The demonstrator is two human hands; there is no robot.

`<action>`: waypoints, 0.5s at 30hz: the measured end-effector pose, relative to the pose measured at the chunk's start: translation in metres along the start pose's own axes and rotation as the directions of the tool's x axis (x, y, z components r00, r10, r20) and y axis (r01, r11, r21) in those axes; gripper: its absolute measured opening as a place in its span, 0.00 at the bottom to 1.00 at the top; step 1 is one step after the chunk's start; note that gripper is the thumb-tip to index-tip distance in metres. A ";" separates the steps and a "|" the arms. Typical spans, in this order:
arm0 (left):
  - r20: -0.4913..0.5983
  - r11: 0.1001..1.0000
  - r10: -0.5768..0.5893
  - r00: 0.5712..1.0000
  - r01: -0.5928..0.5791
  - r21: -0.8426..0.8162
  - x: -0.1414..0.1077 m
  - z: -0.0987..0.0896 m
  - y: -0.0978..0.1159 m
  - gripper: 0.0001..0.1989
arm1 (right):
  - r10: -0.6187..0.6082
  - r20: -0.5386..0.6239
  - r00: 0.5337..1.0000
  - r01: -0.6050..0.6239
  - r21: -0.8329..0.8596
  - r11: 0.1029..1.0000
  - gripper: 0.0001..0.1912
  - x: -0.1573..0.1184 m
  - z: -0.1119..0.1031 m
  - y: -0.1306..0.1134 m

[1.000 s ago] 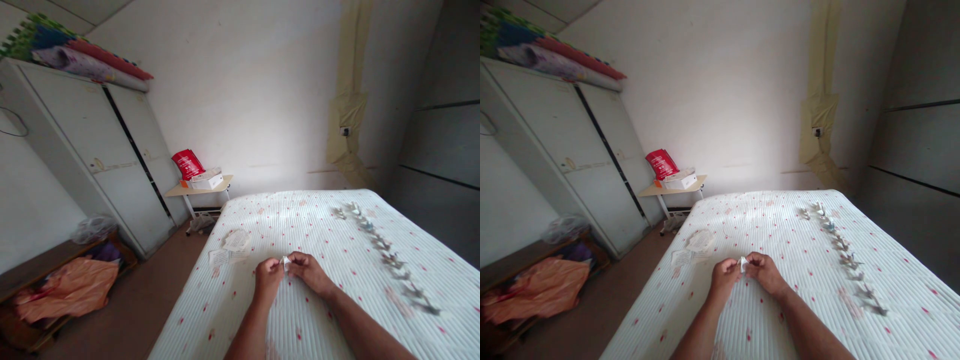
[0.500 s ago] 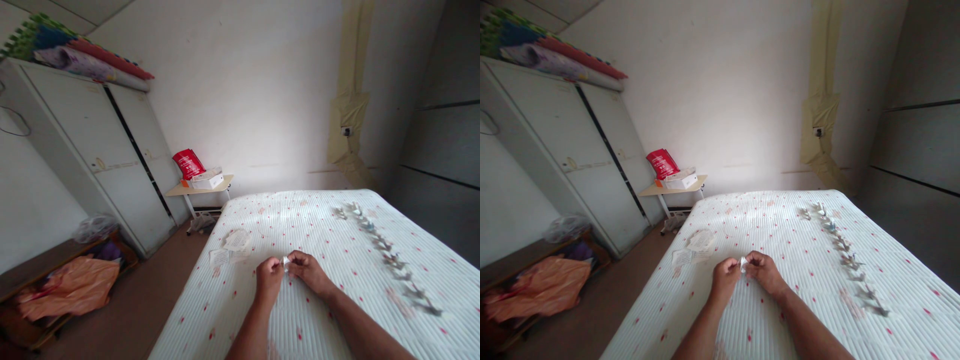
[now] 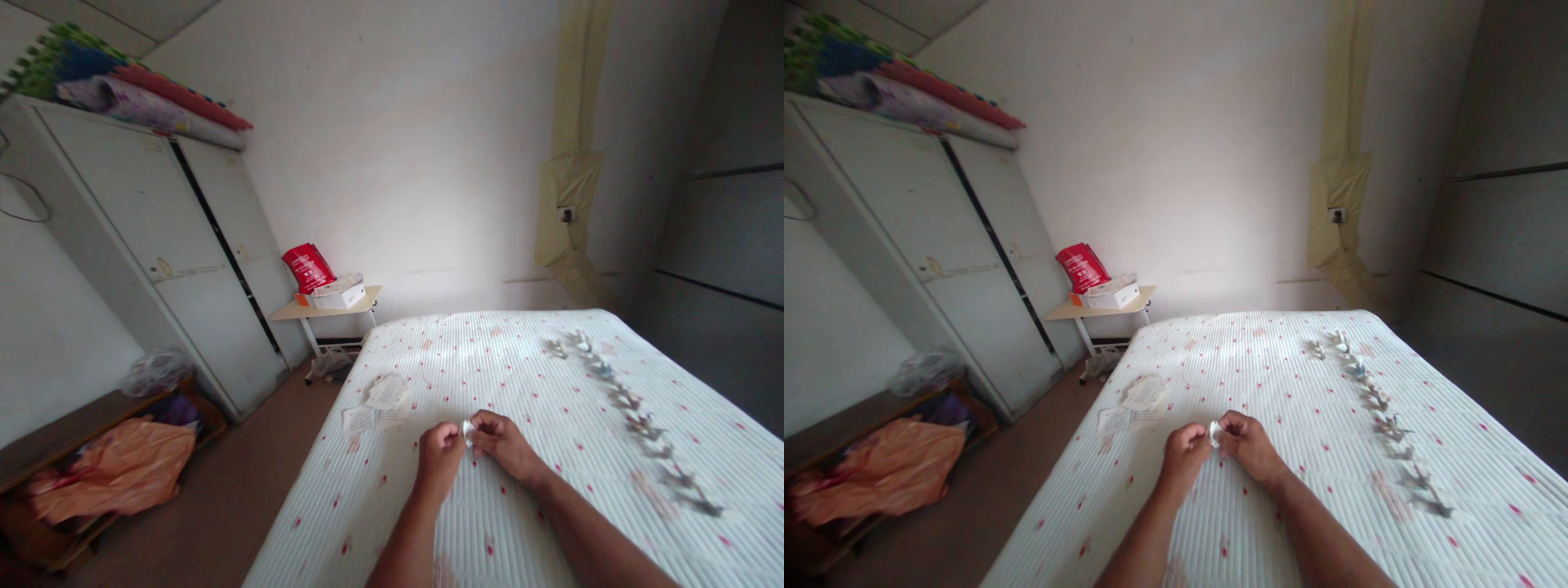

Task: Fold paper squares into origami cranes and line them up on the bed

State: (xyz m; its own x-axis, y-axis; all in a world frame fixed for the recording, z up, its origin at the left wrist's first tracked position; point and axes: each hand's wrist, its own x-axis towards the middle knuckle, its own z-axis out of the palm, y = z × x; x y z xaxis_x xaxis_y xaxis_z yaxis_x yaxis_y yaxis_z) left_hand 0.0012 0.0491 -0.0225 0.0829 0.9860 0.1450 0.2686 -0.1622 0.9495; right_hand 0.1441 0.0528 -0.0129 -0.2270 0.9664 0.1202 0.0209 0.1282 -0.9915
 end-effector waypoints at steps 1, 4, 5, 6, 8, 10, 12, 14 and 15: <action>0.009 1.000 0.001 1.000 -0.001 -0.021 -0.001 -0.001 0.002 0.06 | -0.003 0.002 1.000 0.003 0.000 1.000 0.14 0.000 0.000 0.000; 0.050 0.998 0.004 0.999 0.000 -0.068 -0.004 -0.002 0.008 0.05 | -0.014 0.010 1.000 0.014 0.000 1.000 0.14 -0.001 -0.001 -0.001; 0.058 0.998 0.002 0.998 0.002 -0.066 -0.004 -0.003 0.009 0.05 | -0.020 0.015 1.000 0.020 0.004 1.000 0.14 -0.001 -0.001 -0.001; 0.062 0.998 0.001 0.998 0.003 -0.057 -0.005 -0.003 0.010 0.04 | -0.026 0.019 0.999 0.026 0.008 1.000 0.14 -0.001 -0.001 -0.001; 0.061 0.999 0.011 0.998 -0.009 -0.030 -0.005 -0.002 0.010 0.04 | -0.036 0.025 0.999 0.036 0.023 0.999 0.15 -0.001 -0.001 0.000; 0.057 1.000 0.023 0.998 -0.022 -0.010 -0.004 -0.001 0.008 0.06 | -0.038 0.024 0.999 0.037 0.040 0.998 0.15 0.000 -0.001 0.001; 0.050 1.000 0.020 0.999 -0.020 0.009 -0.003 -0.001 0.008 0.08 | -0.035 0.021 0.999 0.034 0.048 0.998 0.14 0.001 -0.002 0.003; 0.039 1.000 0.019 0.999 -0.020 0.019 -0.003 -0.001 0.008 0.08 | -0.028 0.023 0.999 0.027 0.040 0.999 0.14 0.001 -0.003 0.006; 0.036 1.000 0.022 0.999 -0.022 0.013 -0.003 -0.001 0.009 0.08 | -0.023 0.022 1.000 0.022 0.032 0.999 0.14 0.002 -0.003 0.007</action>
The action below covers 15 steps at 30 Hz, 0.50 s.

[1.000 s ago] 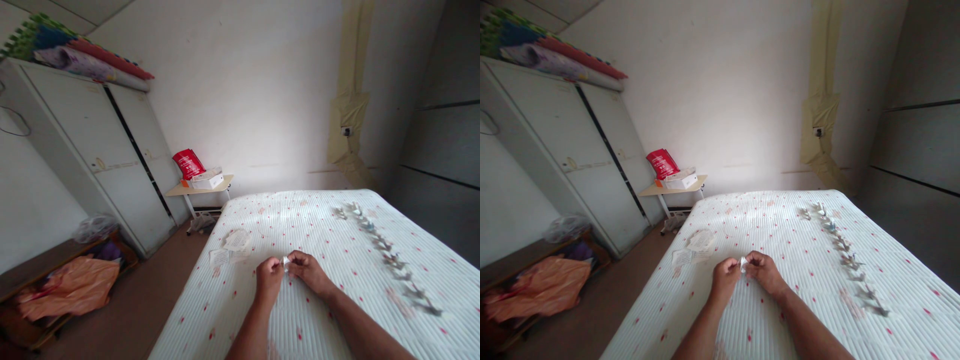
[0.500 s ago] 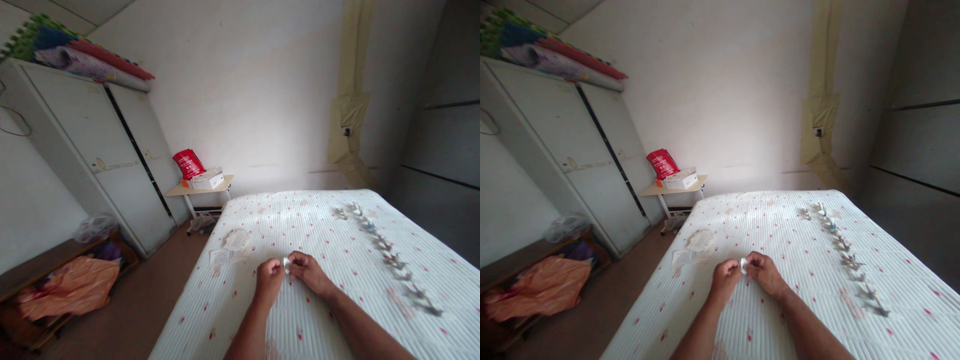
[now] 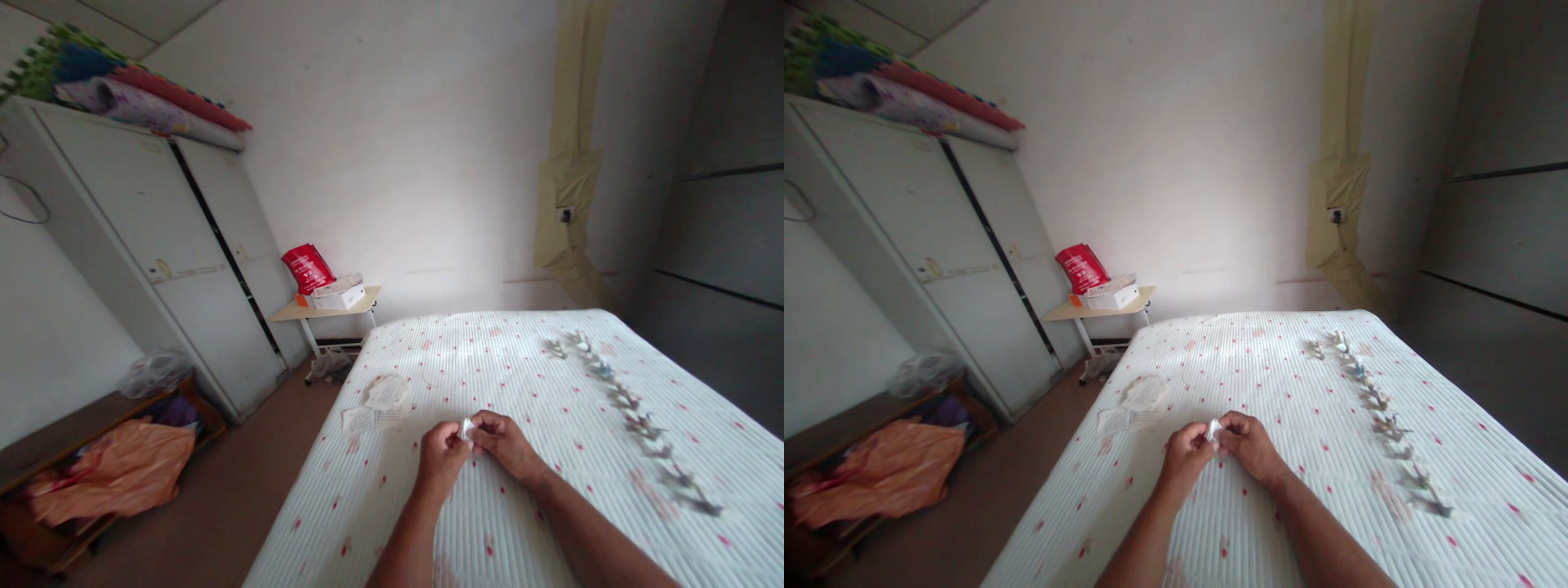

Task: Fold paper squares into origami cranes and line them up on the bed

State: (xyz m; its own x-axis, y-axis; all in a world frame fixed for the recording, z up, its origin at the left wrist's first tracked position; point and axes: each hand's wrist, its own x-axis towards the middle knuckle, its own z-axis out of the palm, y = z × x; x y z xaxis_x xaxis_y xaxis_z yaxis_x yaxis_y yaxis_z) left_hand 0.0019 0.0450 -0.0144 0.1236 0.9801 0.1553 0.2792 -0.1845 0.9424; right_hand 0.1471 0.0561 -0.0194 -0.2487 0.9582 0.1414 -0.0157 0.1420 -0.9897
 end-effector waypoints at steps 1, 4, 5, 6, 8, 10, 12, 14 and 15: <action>0.001 1.000 0.004 1.000 -0.004 -0.016 0.000 0.000 0.001 0.09 | 0.005 -0.001 1.000 -0.005 -0.007 1.000 0.14 0.000 0.000 0.001; 0.000 0.995 0.005 1.000 -0.005 -0.098 0.001 -0.002 0.003 0.09 | 0.019 -0.004 1.000 -0.019 -0.012 1.000 0.14 0.000 -0.001 0.000; -0.009 0.992 -0.003 1.000 0.001 -0.124 0.001 -0.002 0.003 0.09 | 0.022 -0.001 1.000 -0.022 -0.008 1.000 0.14 0.000 -0.001 -0.001; -0.020 0.989 -0.014 1.000 0.011 -0.145 0.001 -0.002 0.003 0.09 | 0.027 0.004 1.000 -0.027 -0.002 1.000 0.14 -0.001 -0.001 -0.002; -0.040 0.985 -0.043 0.998 0.035 -0.171 0.002 -0.002 0.002 0.09 | 0.043 0.010 0.999 -0.043 0.013 0.999 0.14 -0.001 0.000 -0.004; -0.044 0.981 -0.064 0.997 0.055 -0.184 0.002 -0.001 0.001 0.09 | 0.056 0.011 0.998 -0.056 0.027 0.998 0.14 -0.002 0.001 -0.006; -0.041 0.982 -0.066 0.997 0.058 -0.177 0.002 -0.001 0.000 0.10 | 0.055 0.004 0.998 -0.055 0.033 0.998 0.13 -0.002 0.002 -0.007; -0.038 0.987 -0.057 0.998 0.050 -0.154 0.002 -0.002 0.000 0.11 | 0.038 -0.013 0.999 -0.038 0.039 0.999 0.13 -0.002 0.004 -0.008; -0.035 0.989 -0.053 0.998 0.047 -0.139 0.002 -0.003 0.000 0.11 | 0.030 -0.023 0.999 -0.029 0.043 0.999 0.13 -0.002 0.004 -0.008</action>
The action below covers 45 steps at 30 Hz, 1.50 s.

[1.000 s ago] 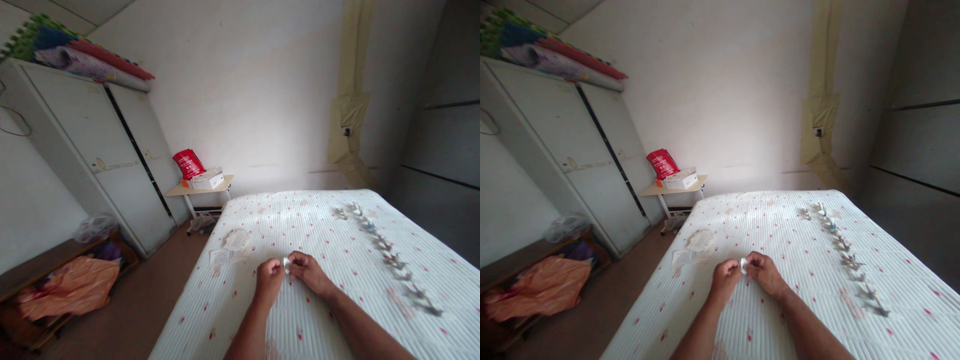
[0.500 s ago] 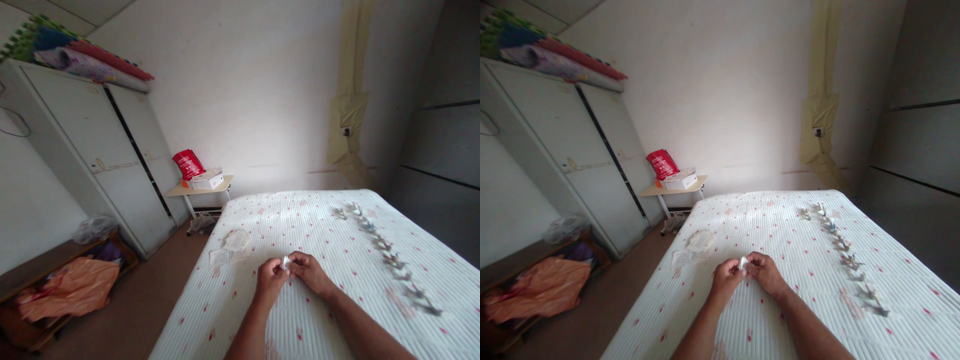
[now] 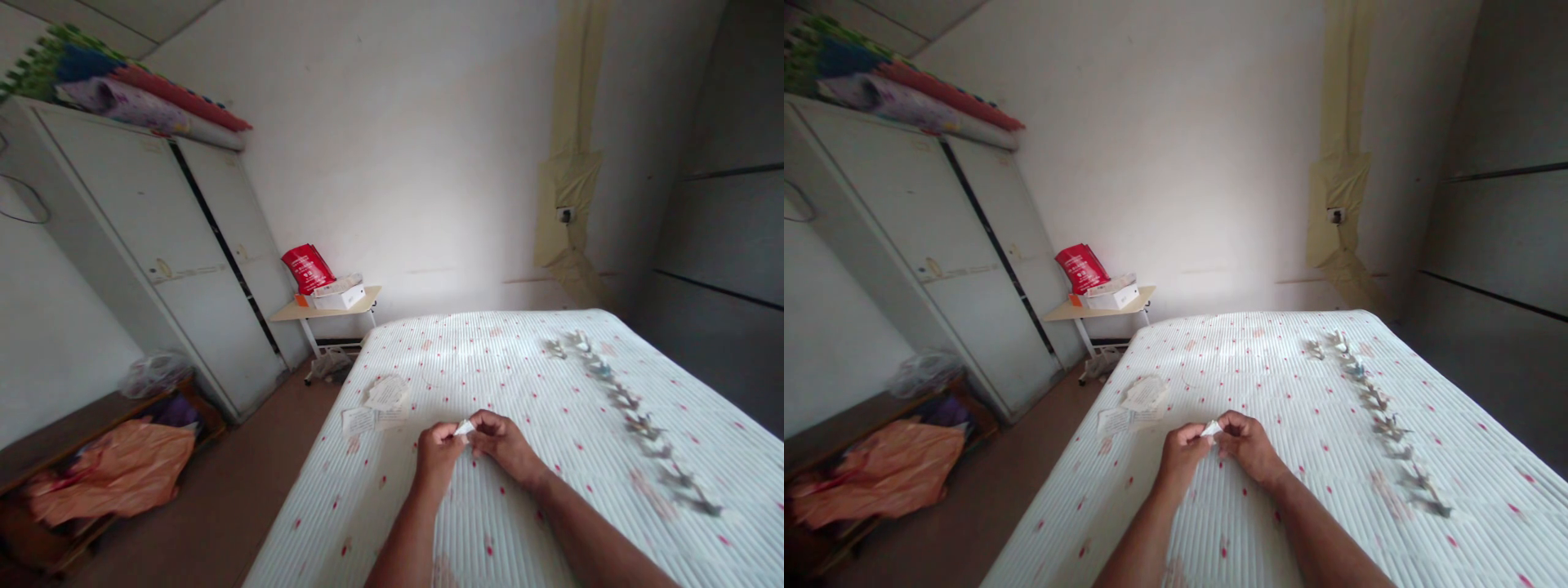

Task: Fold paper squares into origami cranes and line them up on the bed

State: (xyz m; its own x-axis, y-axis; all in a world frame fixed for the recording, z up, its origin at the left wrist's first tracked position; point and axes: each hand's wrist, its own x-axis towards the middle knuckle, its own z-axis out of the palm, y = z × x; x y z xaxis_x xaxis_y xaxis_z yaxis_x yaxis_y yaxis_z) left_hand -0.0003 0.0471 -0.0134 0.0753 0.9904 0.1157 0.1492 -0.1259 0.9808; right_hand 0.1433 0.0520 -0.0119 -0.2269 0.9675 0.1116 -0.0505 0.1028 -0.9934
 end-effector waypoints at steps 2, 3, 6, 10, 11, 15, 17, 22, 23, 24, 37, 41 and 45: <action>0.014 1.000 0.007 1.000 -0.008 0.029 0.000 -0.001 0.001 0.11 | -0.009 -0.010 1.000 0.009 0.008 1.000 0.12 0.000 0.001 0.000; 0.023 0.999 0.012 1.000 -0.013 0.042 0.000 -0.002 0.001 0.11 | -0.009 -0.008 1.000 0.009 0.007 1.000 0.12 0.000 0.001 0.000; 0.041 0.996 0.048 0.998 -0.051 0.079 0.000 -0.003 0.003 0.12 | -0.007 0.010 1.000 0.007 -0.026 1.000 0.11 -0.001 0.000 -0.001; 0.029 0.979 0.121 0.992 -0.125 0.162 0.000 -0.004 0.001 0.13 | -0.047 0.022 0.999 0.049 -0.127 0.991 0.12 -0.002 -0.002 -0.003; 0.025 0.974 0.131 0.991 -0.133 0.182 0.000 -0.004 0.001 0.12 | -0.064 0.026 0.998 0.067 -0.152 0.986 0.13 -0.002 -0.002 -0.003; 0.019 0.978 0.117 0.993 -0.118 0.171 0.001 -0.004 0.000 0.11 | -0.102 0.046 0.994 0.109 -0.215 0.970 0.15 -0.001 -0.003 0.002; 0.020 0.986 0.087 0.996 -0.089 0.139 0.001 -0.003 0.001 0.10 | -0.103 0.031 0.994 0.107 -0.214 0.971 0.14 -0.001 -0.002 0.005; 0.026 0.997 0.000 1.000 -0.002 0.073 -0.001 -0.001 0.003 0.09 | -0.109 -0.055 0.993 0.097 -0.180 0.979 0.14 -0.001 0.002 0.006; 0.029 0.998 -0.013 1.000 0.011 0.058 -0.001 0.000 0.004 0.10 | -0.121 -0.063 0.991 0.107 -0.194 0.975 0.14 -0.001 0.002 0.005; 0.033 0.999 -0.026 0.999 0.024 0.040 -0.001 0.000 0.004 0.10 | -0.139 -0.070 0.988 0.122 -0.210 0.970 0.13 -0.001 0.002 0.004; 0.007 0.996 -0.085 0.996 0.085 -0.008 0.000 -0.004 0.009 0.09 | -0.043 -0.013 0.999 0.040 -0.190 0.981 0.12 0.000 -0.005 0.005; -0.001 0.997 -0.078 0.997 0.078 -0.021 0.000 -0.004 0.008 0.10 | -0.012 -0.008 1.000 0.010 -0.183 0.983 0.12 0.001 -0.005 0.003; 0.041 0.995 -0.078 0.996 0.080 -0.055 0.000 -0.007 0.010 0.11 | 0.031 0.049 0.998 -0.023 -0.161 0.987 0.14 0.000 -0.005 -0.003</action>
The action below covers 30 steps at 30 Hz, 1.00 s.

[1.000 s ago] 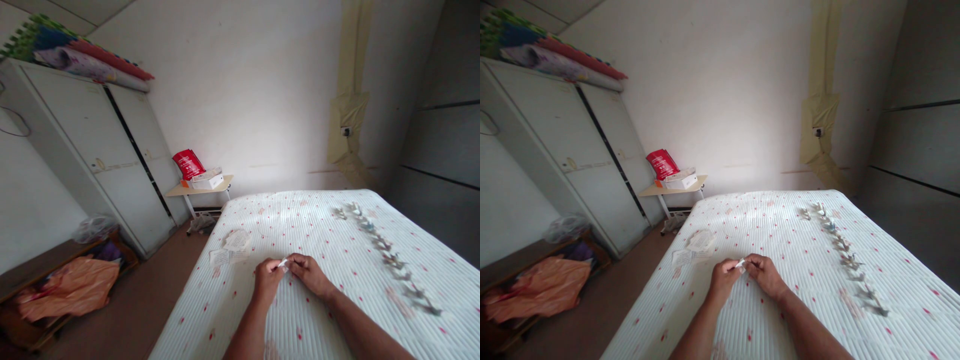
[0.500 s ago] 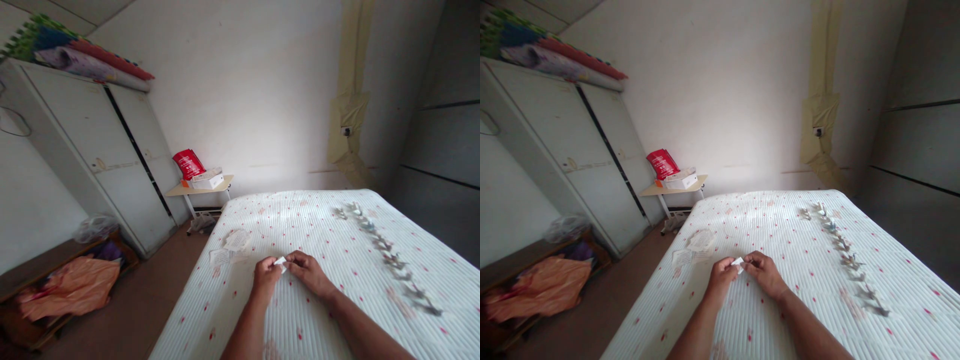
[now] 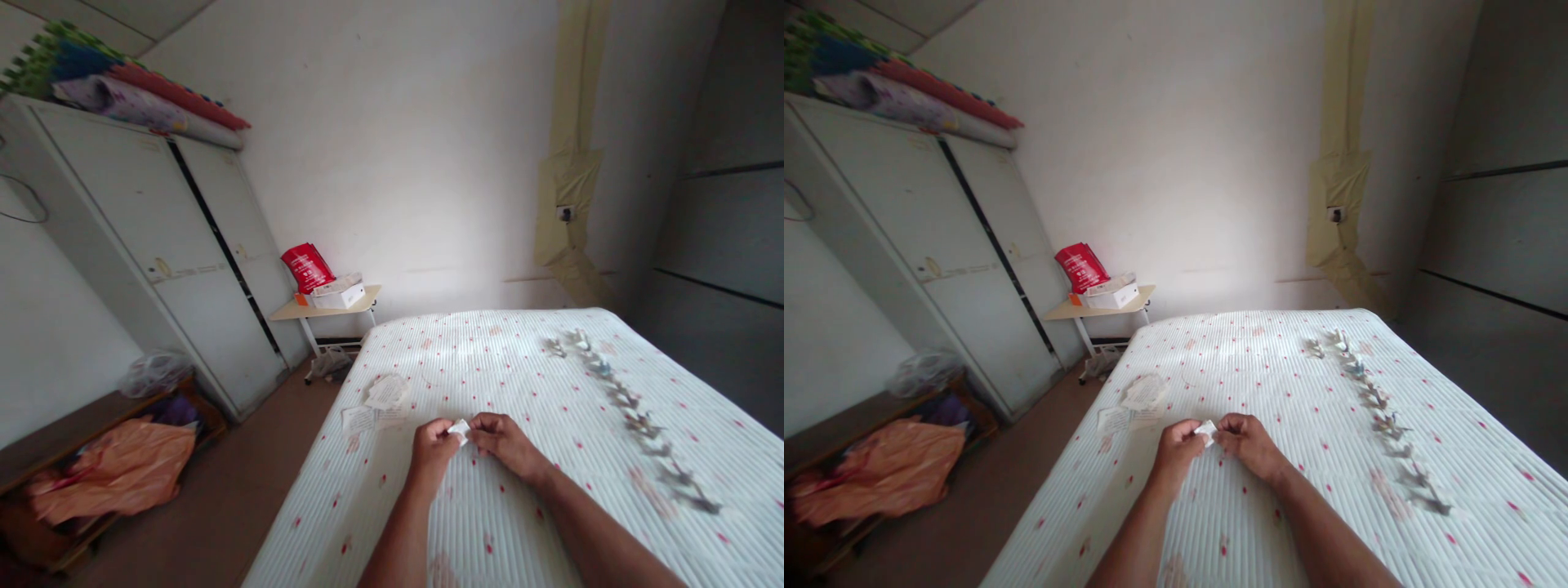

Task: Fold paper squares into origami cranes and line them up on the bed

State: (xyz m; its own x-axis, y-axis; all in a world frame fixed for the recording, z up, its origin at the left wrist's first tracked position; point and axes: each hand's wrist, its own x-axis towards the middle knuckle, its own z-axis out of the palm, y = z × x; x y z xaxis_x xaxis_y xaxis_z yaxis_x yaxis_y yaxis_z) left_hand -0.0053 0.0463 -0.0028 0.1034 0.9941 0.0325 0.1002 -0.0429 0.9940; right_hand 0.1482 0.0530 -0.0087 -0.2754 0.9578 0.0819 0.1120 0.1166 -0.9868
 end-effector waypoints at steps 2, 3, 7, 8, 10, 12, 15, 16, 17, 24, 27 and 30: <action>0.009 1.000 0.000 1.000 0.000 -0.003 0.000 0.000 0.000 0.11 | 0.007 0.013 1.000 -0.008 0.013 1.000 0.15 -0.001 0.000 -0.003; 0.012 1.000 -0.001 1.000 0.001 -0.005 0.000 0.000 0.000 0.11 | 0.011 0.006 1.000 -0.011 0.017 1.000 0.15 -0.001 0.000 -0.003; 0.040 0.999 -0.002 0.999 0.004 -0.045 0.000 0.003 0.000 0.14 | 0.020 -0.034 0.999 -0.020 0.011 1.000 0.15 -0.002 0.001 -0.004; 0.049 0.998 -0.001 0.999 0.004 -0.063 0.000 0.003 0.000 0.14 | 0.017 -0.036 0.999 -0.016 0.008 1.000 0.15 -0.002 0.001 -0.004; 0.061 0.996 0.008 0.998 -0.002 -0.089 0.000 0.003 0.001 0.15 | 0.003 -0.033 0.999 -0.003 0.000 1.000 0.16 -0.003 0.002 -0.002; 0.059 0.996 0.018 0.998 -0.013 -0.087 0.000 0.003 0.000 0.15 | -0.019 -0.025 1.000 0.019 -0.003 1.000 0.16 -0.003 0.003 -0.002; 0.042 0.998 0.057 0.997 -0.056 -0.026 0.000 0.002 -0.004 0.16 | -0.076 -0.020 0.997 0.076 0.018 0.997 0.14 -0.002 0.003 -0.001; 0.033 0.997 0.076 0.997 -0.077 0.008 0.000 0.002 -0.006 0.17 | -0.094 -0.038 0.995 0.095 0.025 0.995 0.13 -0.002 0.003 -0.002; 0.024 0.993 0.101 0.995 -0.102 0.054 0.000 0.002 -0.007 0.17 | -0.110 -0.066 0.992 0.112 0.027 0.993 0.13 -0.002 0.003 -0.003; 0.040 0.831 0.316 0.948 -0.297 0.471 -0.006 0.002 -0.005 0.20 | -0.275 -0.119 0.954 0.268 -0.068 0.961 0.09 -0.006 -0.002 -0.013; 0.070 0.778 0.347 0.935 -0.329 0.535 -0.008 0.003 -0.002 0.21 | -0.275 -0.116 0.954 0.261 -0.122 0.958 0.07 -0.007 -0.002 -0.014; 0.082 0.762 0.357 0.931 -0.341 0.551 -0.008 0.003 -0.001 0.22 | -0.301 -0.108 0.947 0.284 -0.150 0.947 0.06 -0.008 -0.001 -0.015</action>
State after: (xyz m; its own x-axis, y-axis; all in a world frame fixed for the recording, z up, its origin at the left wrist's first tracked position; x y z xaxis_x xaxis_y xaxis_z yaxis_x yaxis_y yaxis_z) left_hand -0.0030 0.0380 -0.0047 0.2135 0.9016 0.3761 0.5862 -0.4262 0.6890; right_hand 0.1496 0.0440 0.0057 -0.1912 0.9009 0.3897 0.1709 0.4215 -0.8906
